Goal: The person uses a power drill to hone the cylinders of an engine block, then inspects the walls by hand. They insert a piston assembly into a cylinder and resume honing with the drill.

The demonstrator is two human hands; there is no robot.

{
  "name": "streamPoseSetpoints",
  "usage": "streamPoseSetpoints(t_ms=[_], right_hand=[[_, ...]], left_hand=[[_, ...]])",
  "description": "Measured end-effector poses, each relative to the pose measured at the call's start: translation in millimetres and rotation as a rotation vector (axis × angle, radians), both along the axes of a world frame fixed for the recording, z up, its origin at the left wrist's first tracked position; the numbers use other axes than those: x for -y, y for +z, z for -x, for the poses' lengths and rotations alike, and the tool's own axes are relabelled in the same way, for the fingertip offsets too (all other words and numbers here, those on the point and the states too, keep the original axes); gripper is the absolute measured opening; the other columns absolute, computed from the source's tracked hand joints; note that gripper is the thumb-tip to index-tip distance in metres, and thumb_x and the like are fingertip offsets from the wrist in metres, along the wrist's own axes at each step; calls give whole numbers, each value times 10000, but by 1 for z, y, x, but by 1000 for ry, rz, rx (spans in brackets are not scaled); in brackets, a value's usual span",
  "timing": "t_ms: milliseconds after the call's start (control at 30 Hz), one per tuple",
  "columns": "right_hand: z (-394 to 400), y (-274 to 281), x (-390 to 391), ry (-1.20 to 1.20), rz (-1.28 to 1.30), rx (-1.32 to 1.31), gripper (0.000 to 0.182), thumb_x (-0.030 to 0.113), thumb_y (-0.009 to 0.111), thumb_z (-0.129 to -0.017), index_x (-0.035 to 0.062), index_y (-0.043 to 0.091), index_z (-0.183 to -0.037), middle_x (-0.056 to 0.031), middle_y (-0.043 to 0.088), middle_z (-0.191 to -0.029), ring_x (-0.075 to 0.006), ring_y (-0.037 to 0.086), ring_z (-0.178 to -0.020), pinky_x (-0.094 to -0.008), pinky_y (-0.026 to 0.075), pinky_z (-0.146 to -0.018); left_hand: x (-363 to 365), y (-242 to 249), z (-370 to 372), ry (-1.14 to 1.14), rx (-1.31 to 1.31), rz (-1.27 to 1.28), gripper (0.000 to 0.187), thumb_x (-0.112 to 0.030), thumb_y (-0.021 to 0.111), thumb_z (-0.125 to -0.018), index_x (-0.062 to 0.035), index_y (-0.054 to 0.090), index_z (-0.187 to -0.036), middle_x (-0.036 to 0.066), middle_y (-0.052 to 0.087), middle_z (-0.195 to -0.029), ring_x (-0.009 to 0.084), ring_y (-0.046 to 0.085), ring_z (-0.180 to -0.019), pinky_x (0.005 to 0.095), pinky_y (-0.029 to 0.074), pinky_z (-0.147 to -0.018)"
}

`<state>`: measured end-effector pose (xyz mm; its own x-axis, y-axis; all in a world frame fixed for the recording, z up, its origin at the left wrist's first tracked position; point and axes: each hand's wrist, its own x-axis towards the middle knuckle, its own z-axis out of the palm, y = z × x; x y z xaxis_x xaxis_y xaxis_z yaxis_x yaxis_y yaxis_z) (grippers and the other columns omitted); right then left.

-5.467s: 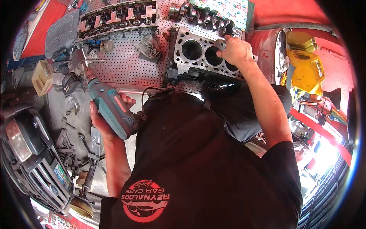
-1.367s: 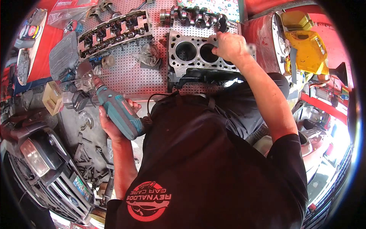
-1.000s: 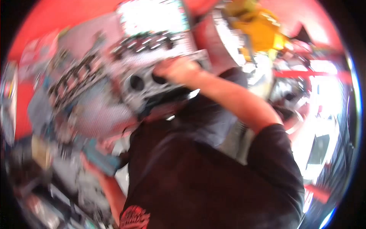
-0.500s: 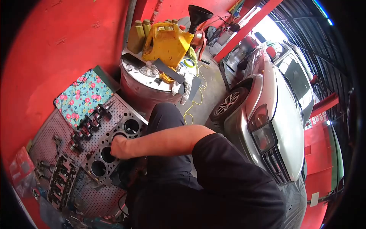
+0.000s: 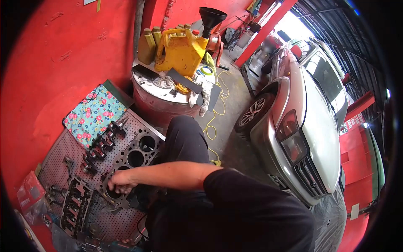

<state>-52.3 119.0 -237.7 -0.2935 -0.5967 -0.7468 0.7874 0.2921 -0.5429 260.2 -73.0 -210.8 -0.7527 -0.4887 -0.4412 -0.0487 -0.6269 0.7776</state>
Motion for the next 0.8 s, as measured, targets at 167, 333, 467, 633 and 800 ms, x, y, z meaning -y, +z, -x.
streamPoseSetpoints(t_ms=[167,333,467,633,800], right_hand=[[-23,5,22,-569,51,94,138,214,626,-903,77,626,-900,-50,629,-725,-142,496,-495,-321,446,-463],[-26,16,25,-612,159,114,108,190,577,-931,120,632,-870,-6,586,-678,-114,487,-488,-307,458,-460],[-33,26,19,-614,146,78,117,195,569,-934,122,637,-872,3,580,-676,-109,490,-489,-296,458,-458],[-24,3,20,-648,159,56,127,220,572,-943,122,635,-894,-8,593,-705,-119,502,-521,-309,461,-488],[-18,-8,18,-616,93,115,141,242,597,-921,118,626,-860,2,582,-650,-107,511,-477,-291,477,-461]], left_hand=[[1,2,-3,19,33,50,695,-627,537,-943,-35,603,-1301,170,670,-1170,365,670,-962,555,541,-894],[4,5,-8,28,75,125,676,-613,557,-937,-37,620,-1285,178,678,-1171,375,689,-942,565,563,-869],[5,1,-6,3,-49,-16,706,-631,512,-961,-29,596,-1320,175,669,-1207,383,687,-969,570,562,-894],[0,3,-9,32,25,-30,666,-604,493,-990,-42,587,-1335,173,668,-1207,383,677,-1010,563,553,-933],[10,-34,-28,84,-18,256,674,-617,490,-992,-29,596,-1305,157,674,-1163,372,677,-976,541,553,-927]])
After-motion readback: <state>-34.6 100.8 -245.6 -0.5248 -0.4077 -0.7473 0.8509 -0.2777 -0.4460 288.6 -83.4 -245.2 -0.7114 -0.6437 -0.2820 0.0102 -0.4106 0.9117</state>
